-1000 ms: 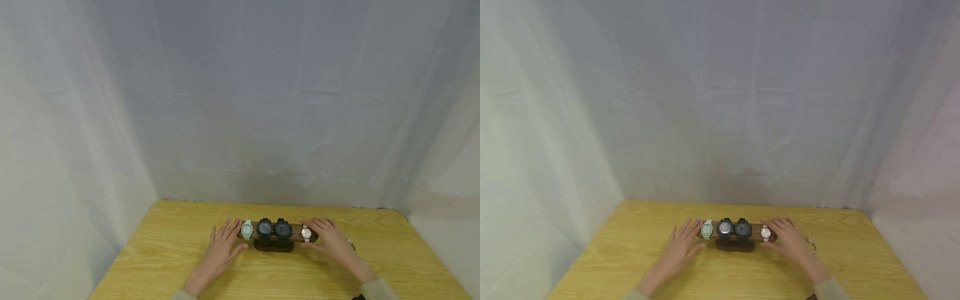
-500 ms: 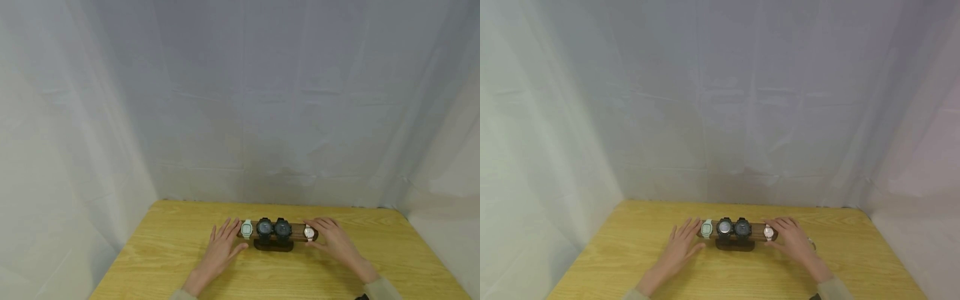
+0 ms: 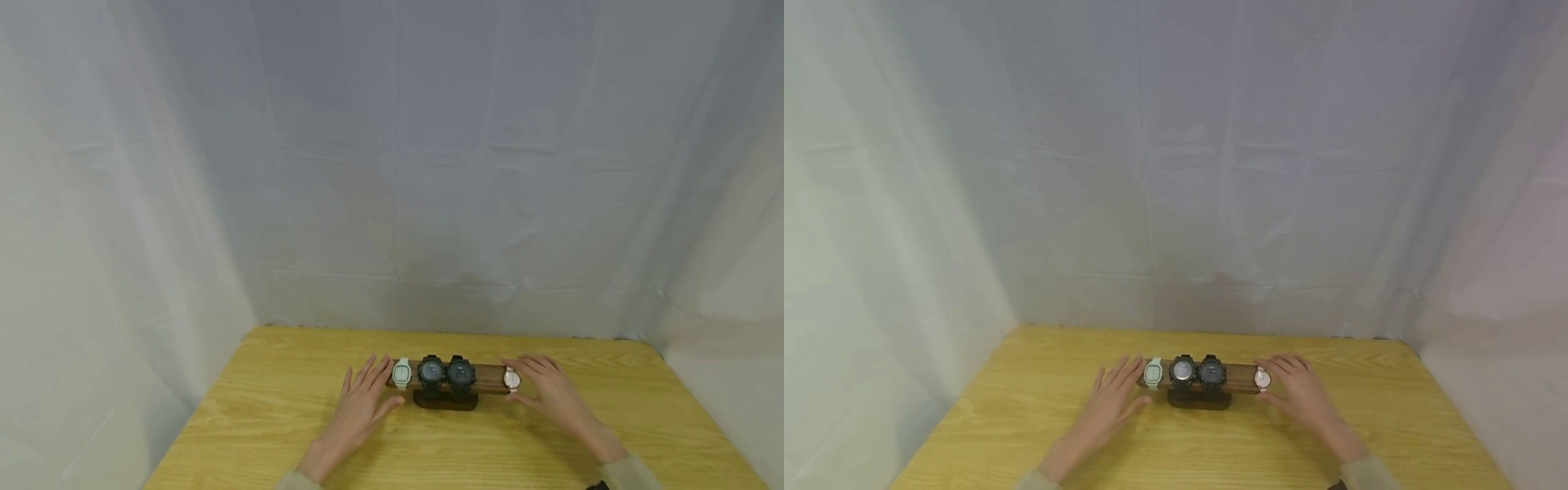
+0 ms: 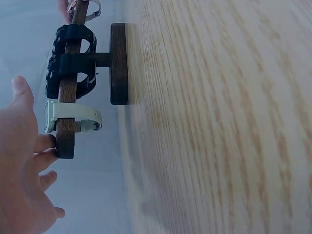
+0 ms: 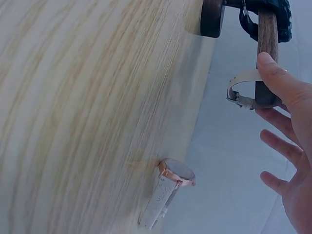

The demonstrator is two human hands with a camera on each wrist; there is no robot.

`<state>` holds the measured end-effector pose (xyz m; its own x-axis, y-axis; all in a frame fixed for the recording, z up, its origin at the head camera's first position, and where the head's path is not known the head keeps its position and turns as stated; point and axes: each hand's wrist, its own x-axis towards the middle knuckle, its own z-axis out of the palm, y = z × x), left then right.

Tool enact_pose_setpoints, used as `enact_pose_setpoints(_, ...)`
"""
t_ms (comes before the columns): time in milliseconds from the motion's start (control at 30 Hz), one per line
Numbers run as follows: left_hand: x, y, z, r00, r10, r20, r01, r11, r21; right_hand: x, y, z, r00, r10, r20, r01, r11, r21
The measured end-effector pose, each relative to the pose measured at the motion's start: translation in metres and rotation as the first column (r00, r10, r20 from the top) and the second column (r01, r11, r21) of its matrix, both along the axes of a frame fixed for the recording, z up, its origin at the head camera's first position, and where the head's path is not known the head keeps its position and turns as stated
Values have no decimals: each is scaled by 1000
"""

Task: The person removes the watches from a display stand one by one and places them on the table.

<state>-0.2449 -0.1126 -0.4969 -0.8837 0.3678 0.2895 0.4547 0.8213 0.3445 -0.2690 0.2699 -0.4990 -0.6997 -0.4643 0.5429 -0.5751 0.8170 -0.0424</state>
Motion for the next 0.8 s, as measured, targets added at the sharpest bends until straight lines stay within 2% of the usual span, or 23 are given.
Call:
enact_pose_setpoints(367,-2,0,0,1000,-2,-4,2,1000,-6,5,17,8,996,4,-84,-7,1000,-25)
enact_pose_setpoints(567,-3,1,1,1000,-12,-7,12,1000,0,10,30,12,997,-11,-72,7,999,-52)
enact_pose_setpoints(800,-3,2,0,1000,-9,-6,9,1000,7,15,46,15,998,-55,-29,54,998,-39)
